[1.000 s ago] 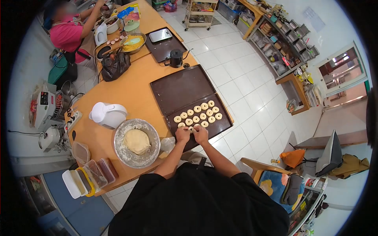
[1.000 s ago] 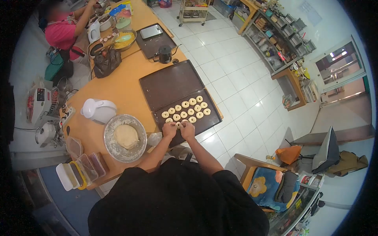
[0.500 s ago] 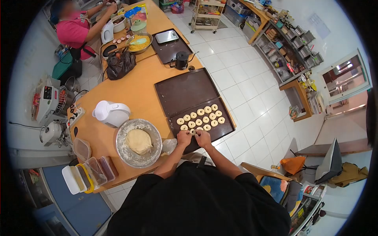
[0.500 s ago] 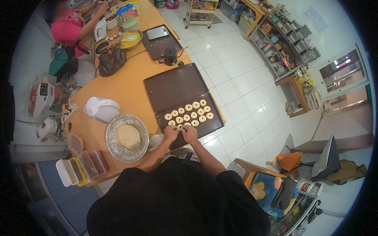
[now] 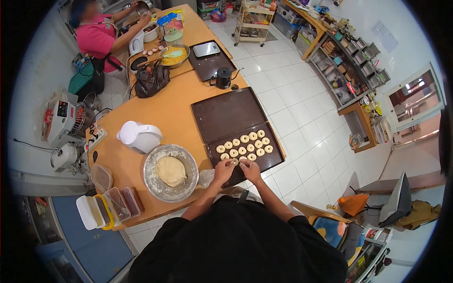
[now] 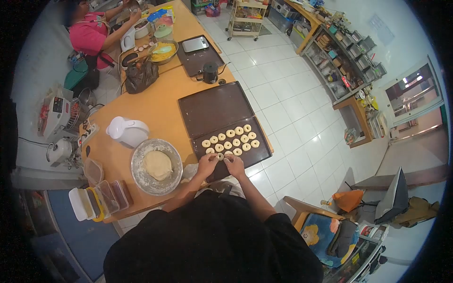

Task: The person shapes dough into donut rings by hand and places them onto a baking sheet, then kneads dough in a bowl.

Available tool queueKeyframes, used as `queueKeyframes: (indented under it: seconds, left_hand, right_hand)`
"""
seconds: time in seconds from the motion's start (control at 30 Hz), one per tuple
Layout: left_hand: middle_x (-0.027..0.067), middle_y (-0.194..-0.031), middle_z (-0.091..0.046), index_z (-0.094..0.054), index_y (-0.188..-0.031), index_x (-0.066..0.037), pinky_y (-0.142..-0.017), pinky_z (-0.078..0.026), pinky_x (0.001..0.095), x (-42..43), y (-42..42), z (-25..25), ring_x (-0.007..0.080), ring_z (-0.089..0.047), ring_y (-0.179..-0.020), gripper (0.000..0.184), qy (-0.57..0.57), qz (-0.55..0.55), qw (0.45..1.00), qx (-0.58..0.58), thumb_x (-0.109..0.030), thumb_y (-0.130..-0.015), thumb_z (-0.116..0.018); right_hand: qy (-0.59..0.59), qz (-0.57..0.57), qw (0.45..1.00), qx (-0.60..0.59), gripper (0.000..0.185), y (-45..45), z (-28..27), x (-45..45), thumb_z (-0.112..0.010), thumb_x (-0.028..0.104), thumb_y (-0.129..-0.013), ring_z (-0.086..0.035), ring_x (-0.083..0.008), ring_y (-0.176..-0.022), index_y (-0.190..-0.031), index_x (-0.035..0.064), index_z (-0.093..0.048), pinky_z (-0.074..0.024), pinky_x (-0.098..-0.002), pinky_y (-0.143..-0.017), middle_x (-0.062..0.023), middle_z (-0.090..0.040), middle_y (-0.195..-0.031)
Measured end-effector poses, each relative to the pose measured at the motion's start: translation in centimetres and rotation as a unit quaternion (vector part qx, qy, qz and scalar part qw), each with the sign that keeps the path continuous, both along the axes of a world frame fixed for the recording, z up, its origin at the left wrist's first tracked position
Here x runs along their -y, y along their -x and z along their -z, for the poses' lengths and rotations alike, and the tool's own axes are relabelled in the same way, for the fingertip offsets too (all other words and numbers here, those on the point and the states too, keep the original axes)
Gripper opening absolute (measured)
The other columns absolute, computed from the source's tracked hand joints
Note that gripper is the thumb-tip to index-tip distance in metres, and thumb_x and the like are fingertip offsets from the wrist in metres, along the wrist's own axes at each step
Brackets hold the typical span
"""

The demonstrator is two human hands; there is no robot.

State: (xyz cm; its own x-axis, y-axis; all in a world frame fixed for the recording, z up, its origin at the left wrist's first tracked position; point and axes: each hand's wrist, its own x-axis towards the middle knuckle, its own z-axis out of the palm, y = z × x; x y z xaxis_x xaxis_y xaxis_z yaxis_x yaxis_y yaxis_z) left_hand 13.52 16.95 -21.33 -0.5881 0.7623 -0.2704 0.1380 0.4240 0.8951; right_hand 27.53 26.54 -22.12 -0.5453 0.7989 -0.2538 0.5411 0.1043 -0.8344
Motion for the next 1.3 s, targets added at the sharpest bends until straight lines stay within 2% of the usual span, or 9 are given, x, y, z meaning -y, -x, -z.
queueKeyframes:
  seconds: [0.37, 0.43, 0.57, 0.63, 0.87, 0.93, 1.07, 1.17, 1.3]
  left_hand:
    - [0.0126, -0.101, -0.071, -0.066, -0.116, 0.002, -0.083, -0.052, 0.0291, 0.1, 1.1, 1.1, 0.0172, -0.067, -0.091, 0.028, -0.093, -0.03, 0.987, 0.128, -0.011, -0.092, -0.059]
    - [0.0068, -0.106, -0.069, -0.062, -0.124, -0.004, -0.067, -0.047, 0.0233, 0.6, 1.3, 0.4, 0.0113, -0.065, -0.091, 0.029, -0.109, -0.021, 0.981, 0.16, -0.014, -0.098, -0.055]
    - [0.0056, -0.111, -0.068, -0.061, -0.125, -0.007, -0.072, -0.047, 0.0245, 1.5, 2.2, -1.8, 0.0128, -0.065, -0.097, 0.029, -0.112, -0.034, 0.973, 0.199, -0.018, -0.1, -0.053]
    - [0.0077, -0.103, -0.069, -0.064, -0.118, 0.0, -0.077, -0.05, 0.0255, 2.2, 2.7, -3.8, 0.012, -0.064, -0.094, 0.026, -0.12, -0.083, 0.958, 0.245, -0.014, -0.097, -0.056]
    - [0.0065, -0.101, -0.069, -0.063, -0.118, -0.001, -0.078, -0.049, 0.025, 6.0, 4.7, -6.5, 0.0125, -0.065, -0.094, 0.025, -0.177, -0.153, 0.94, 0.248, -0.016, -0.099, -0.056]
    - [0.0069, -0.109, -0.068, -0.06, -0.123, -0.005, -0.083, -0.049, 0.0281, 7.4, 5.9, -5.5, 0.0141, -0.063, -0.101, 0.031, -0.17, -0.125, 0.954, 0.212, -0.026, -0.1, -0.055]
    - [0.0051, -0.105, -0.067, -0.061, -0.119, -0.004, -0.078, -0.048, 0.0256, 10.0, 7.6, -5.6, 0.0105, -0.062, -0.093, 0.029, -0.18, -0.194, 0.942, 0.205, -0.023, -0.099, -0.057]
    - [0.0048, -0.098, -0.067, -0.063, -0.114, -0.001, -0.075, -0.048, 0.0249, 12.2, 8.9, -4.1, 0.0102, -0.061, -0.087, 0.024, -0.205, -0.24, 0.933, 0.174, -0.017, -0.097, -0.058]
    - [0.0052, -0.093, -0.068, -0.066, -0.11, 0.0, -0.076, -0.049, 0.0262, 15.0, 10.5, -4.4, 0.0114, -0.062, -0.085, 0.021, -0.184, -0.29, 0.931, 0.124, -0.014, -0.095, -0.06]
  right_hand:
    - [0.083, 0.029, 0.994, -0.057, 0.035, 0.9, -1.1, 0.1, -0.064, 0.024, -0.089, -0.068, -0.0177, -0.087, -0.114, -0.0002, -0.068, -0.0513, -0.031, -0.079, -0.0143, -0.073, -0.096]
    - [0.071, 0.036, 0.992, -0.099, 0.028, 1.4, -1.3, 0.4, -0.061, 0.016, -0.093, -0.051, -0.0044, -0.065, -0.114, -0.0021, -0.066, -0.0409, -0.0211, -0.057, 0.0019, -0.062, -0.078]
    - [0.082, 0.034, 0.988, -0.125, 0.029, 2.7, -3.4, 1.1, -0.061, 0.016, -0.093, -0.053, -0.0047, -0.067, -0.116, -0.0011, -0.066, -0.042, -0.0208, -0.059, 0.0021, -0.062, -0.08]
    - [0.13, 0.054, 0.975, -0.169, 0.029, 3.7, -4.4, 1.7, -0.061, 0.017, -0.093, -0.054, -0.0049, -0.07, -0.117, -0.0007, -0.065, -0.043, -0.0206, -0.061, 0.0016, -0.062, -0.082]
    - [0.162, -0.032, 0.972, -0.168, 0.031, 7.6, -8.6, 4.5, -0.062, 0.016, -0.093, -0.052, -0.0049, -0.072, -0.118, -0.003, -0.064, -0.042, -0.0199, -0.063, 0.0015, -0.061, -0.084]
    - [0.187, -0.05, 0.965, -0.175, 0.03, 8.9, -8.3, 5.1, -0.062, 0.014, -0.093, -0.051, -0.0049, -0.07, -0.118, -0.0032, -0.064, -0.0415, -0.02, -0.063, 0.0019, -0.06, -0.082]
    - [0.172, -0.107, 0.965, -0.166, 0.029, 11.6, -8.1, 6.7, -0.063, 0.014, -0.094, -0.05, -0.0044, -0.069, -0.117, -0.0028, -0.064, -0.0413, -0.0203, -0.062, 0.0029, -0.059, -0.081]
    - [0.175, -0.129, 0.964, -0.155, 0.028, 13.3, -8.4, 8.1, -0.06, 0.012, -0.093, -0.058, -0.0077, -0.083, -0.116, -0.0026, -0.065, -0.0473, -0.0246, -0.075, -0.002, -0.066, -0.093]
    - [0.157, -0.19, 0.959, -0.142, 0.029, 15.3, -7.7, 9.4, -0.063, 0.017, -0.094, -0.057, -0.0055, -0.082, -0.118, 0.0014, -0.065, -0.0454, -0.0219, -0.07, 0.0002, -0.066, -0.095]
